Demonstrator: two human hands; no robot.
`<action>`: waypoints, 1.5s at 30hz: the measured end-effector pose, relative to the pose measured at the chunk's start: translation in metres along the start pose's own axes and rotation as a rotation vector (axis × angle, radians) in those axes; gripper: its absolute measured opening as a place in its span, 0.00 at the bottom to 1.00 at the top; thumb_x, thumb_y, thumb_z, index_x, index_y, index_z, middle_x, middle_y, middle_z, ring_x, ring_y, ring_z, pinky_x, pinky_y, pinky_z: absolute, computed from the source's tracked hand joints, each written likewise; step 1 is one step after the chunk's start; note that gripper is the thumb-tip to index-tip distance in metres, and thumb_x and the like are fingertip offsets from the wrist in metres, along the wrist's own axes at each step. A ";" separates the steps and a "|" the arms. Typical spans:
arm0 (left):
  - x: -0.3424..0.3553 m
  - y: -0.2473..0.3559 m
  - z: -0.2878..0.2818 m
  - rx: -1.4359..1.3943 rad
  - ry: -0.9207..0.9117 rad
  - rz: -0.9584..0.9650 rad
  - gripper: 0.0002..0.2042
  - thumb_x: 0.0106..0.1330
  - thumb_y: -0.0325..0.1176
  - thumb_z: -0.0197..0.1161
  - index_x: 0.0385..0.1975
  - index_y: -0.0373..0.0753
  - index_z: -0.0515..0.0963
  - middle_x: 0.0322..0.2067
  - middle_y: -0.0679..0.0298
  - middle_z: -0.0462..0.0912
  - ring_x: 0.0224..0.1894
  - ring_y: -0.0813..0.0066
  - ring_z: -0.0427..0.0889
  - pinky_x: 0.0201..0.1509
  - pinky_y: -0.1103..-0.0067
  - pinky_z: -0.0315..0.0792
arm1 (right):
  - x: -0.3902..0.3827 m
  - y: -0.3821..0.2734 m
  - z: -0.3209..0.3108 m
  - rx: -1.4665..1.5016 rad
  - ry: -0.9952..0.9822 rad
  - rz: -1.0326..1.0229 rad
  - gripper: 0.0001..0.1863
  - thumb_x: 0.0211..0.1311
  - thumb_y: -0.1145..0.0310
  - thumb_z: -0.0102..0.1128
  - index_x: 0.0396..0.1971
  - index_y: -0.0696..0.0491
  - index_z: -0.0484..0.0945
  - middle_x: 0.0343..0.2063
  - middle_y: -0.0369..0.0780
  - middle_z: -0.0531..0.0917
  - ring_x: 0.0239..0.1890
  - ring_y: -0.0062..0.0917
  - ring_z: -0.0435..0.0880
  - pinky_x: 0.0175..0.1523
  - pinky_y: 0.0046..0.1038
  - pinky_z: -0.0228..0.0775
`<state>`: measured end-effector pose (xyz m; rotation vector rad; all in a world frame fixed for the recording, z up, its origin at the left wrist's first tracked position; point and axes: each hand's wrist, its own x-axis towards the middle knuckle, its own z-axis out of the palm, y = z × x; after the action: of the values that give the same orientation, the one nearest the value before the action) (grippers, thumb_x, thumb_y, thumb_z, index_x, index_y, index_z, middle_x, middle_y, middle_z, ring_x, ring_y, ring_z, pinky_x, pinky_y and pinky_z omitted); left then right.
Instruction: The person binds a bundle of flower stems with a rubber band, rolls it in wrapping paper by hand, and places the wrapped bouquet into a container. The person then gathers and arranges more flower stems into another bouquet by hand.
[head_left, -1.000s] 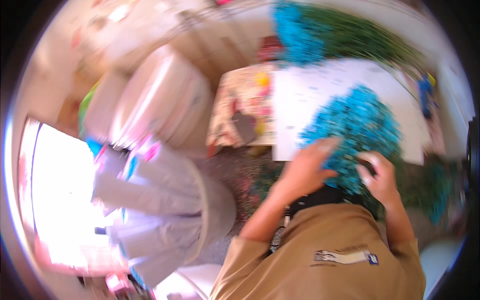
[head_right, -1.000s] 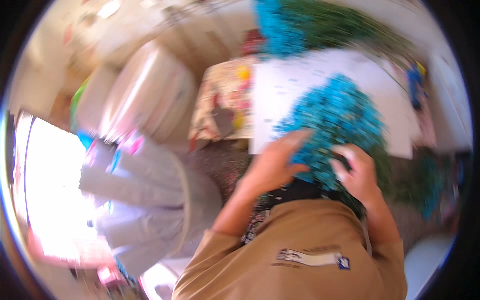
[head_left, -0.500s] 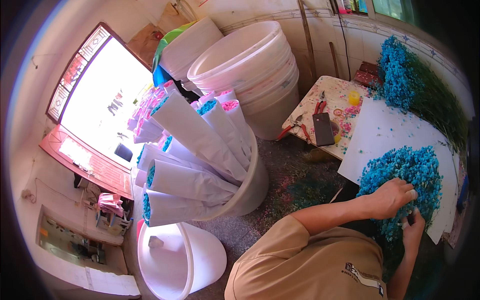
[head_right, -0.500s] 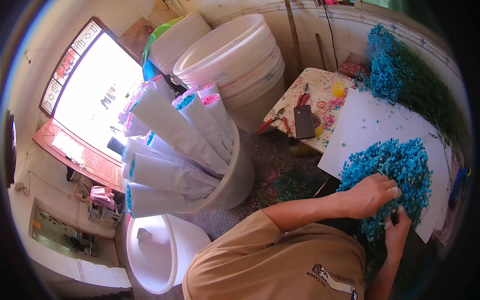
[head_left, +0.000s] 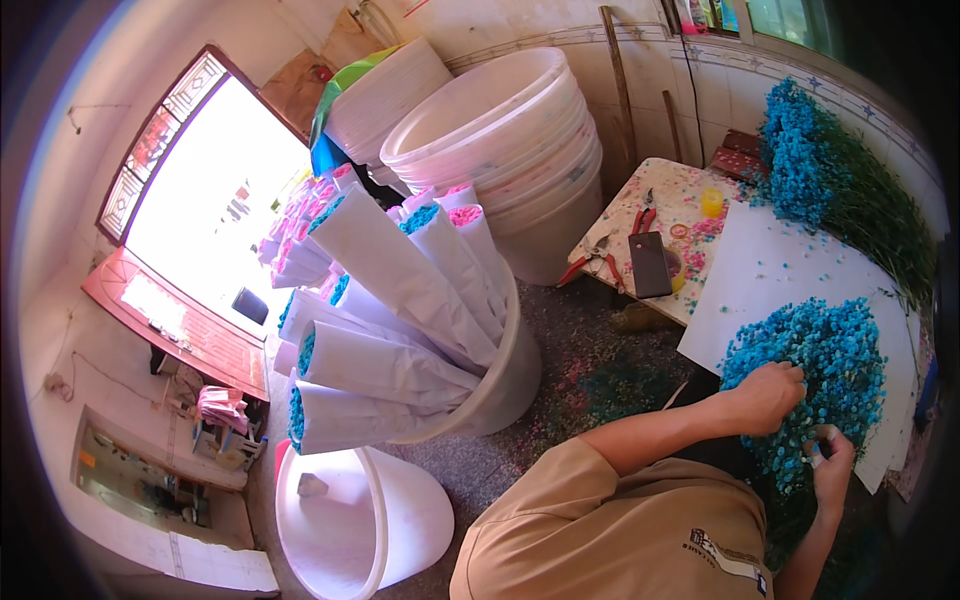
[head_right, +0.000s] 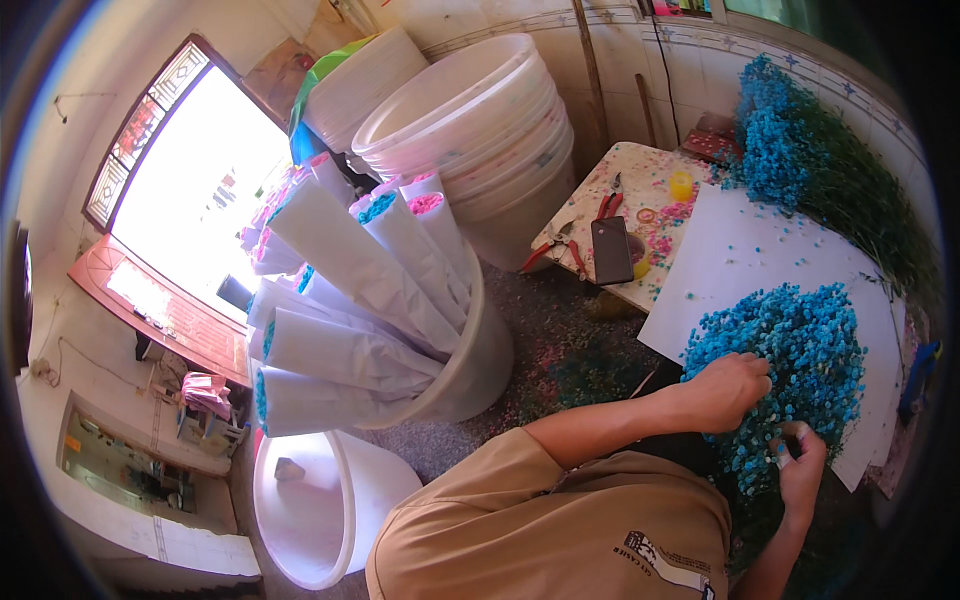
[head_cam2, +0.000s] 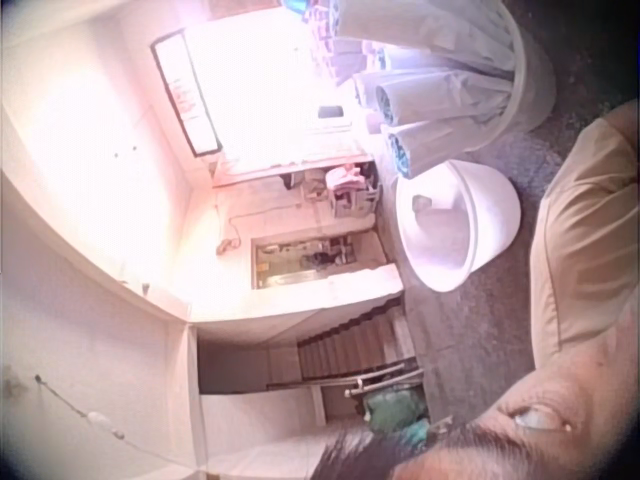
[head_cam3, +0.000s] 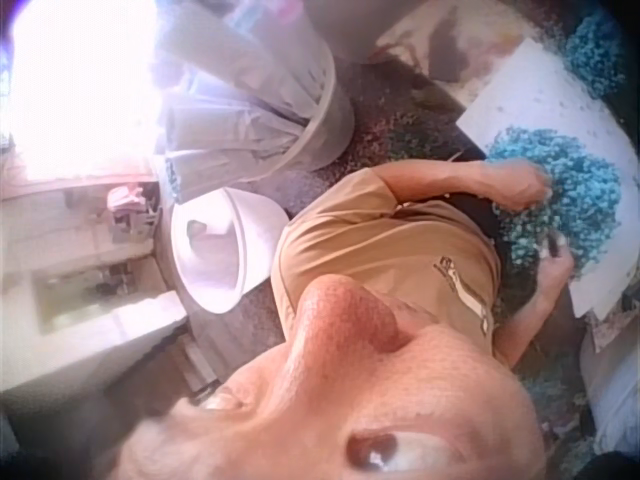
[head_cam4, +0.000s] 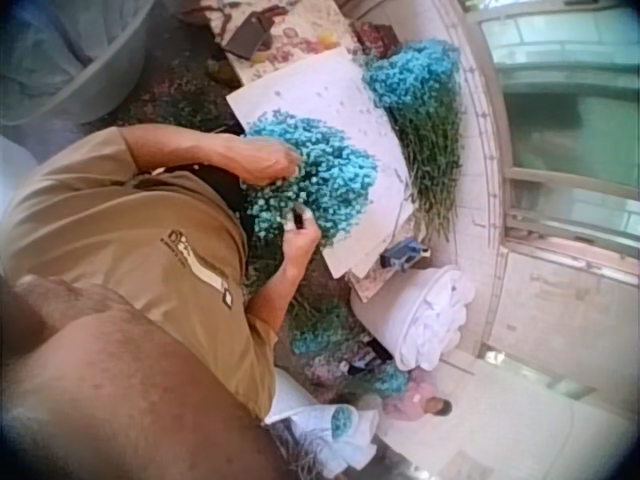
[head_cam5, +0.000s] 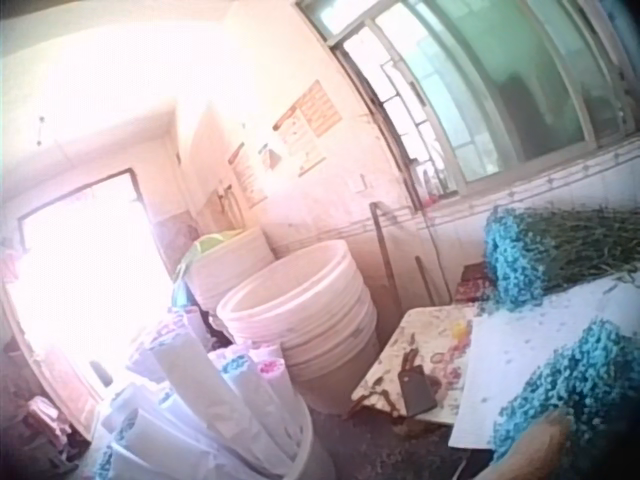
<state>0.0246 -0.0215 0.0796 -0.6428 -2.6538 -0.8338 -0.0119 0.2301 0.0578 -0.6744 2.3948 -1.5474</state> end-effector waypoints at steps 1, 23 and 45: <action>0.001 0.003 -0.003 -0.008 0.026 0.008 0.07 0.49 0.24 0.68 0.27 0.35 0.77 0.33 0.54 0.76 0.41 0.50 0.78 0.44 0.59 0.71 | -0.001 -0.001 -0.001 -0.074 -0.017 -0.002 0.06 0.56 0.85 0.61 0.33 0.60 0.77 0.27 0.33 0.76 0.31 0.14 0.72 0.39 0.22 0.67; -0.033 0.012 -0.008 -0.514 0.182 0.014 0.11 0.52 0.14 0.67 0.33 0.34 0.76 0.31 0.56 0.76 0.32 0.59 0.77 0.33 0.71 0.70 | -0.009 0.011 -0.006 0.303 0.355 0.060 0.03 0.64 0.74 0.61 0.33 0.57 0.78 0.29 0.33 0.80 0.32 0.15 0.75 0.39 0.23 0.70; -0.022 0.002 -0.061 -0.256 0.042 -0.150 0.17 0.63 0.17 0.62 0.51 0.37 0.81 0.44 0.55 0.85 0.45 0.62 0.83 0.51 0.72 0.76 | -0.011 -0.002 -0.002 -0.018 0.222 -0.083 0.04 0.60 0.76 0.68 0.32 0.56 0.80 0.31 0.38 0.84 0.35 0.24 0.84 0.44 0.28 0.76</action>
<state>0.0528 -0.0638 0.1205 -0.4807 -2.6044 -1.2300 -0.0019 0.2360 0.0599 -0.6432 2.5718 -1.7182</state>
